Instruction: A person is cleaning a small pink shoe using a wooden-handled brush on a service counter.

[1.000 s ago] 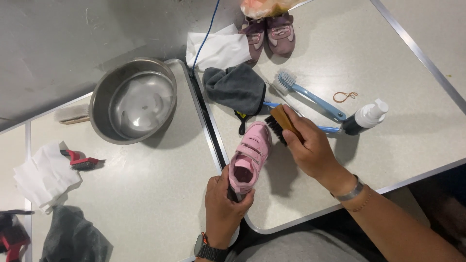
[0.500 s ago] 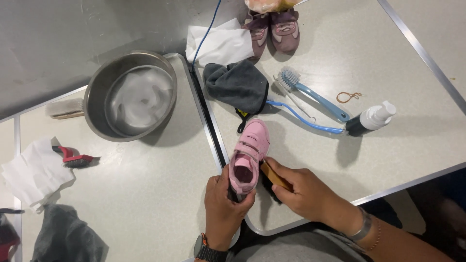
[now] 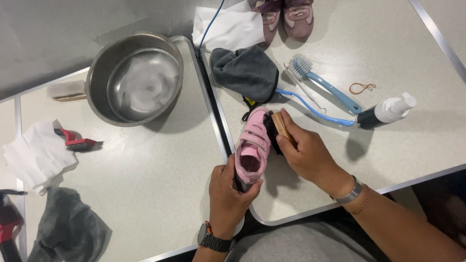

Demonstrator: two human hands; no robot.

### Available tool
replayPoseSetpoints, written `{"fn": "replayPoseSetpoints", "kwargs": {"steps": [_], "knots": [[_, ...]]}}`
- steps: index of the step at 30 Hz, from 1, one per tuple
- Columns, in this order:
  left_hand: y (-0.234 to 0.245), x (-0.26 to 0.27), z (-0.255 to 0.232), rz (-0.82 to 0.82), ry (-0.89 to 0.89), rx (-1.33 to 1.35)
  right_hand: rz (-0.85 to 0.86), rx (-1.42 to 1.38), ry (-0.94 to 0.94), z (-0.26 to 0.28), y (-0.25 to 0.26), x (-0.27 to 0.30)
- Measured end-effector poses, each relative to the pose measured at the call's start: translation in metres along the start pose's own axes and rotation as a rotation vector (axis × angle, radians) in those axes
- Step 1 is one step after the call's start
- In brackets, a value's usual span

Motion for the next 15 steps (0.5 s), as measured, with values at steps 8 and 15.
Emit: {"fn": "replayPoseSetpoints", "kwargs": {"steps": [8, 15], "knots": [[-0.003, 0.001, 0.004, -0.01, -0.026, -0.016, 0.126, 0.041, 0.138, -0.016, -0.034, 0.054], [-0.001, 0.001, 0.003, 0.004, 0.01, 0.012, 0.395, -0.628, 0.216, -0.017, -0.03, 0.063]]}}
Point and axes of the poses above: each hand's wrist, its own x-axis away from the middle knuckle, its own y-axis out of the back of the hand, z = x × y, the point moved 8 cm from there along -x, towards the middle knuckle, and after that the axes turned 3 degrees about -y, right-handed, at the moved point
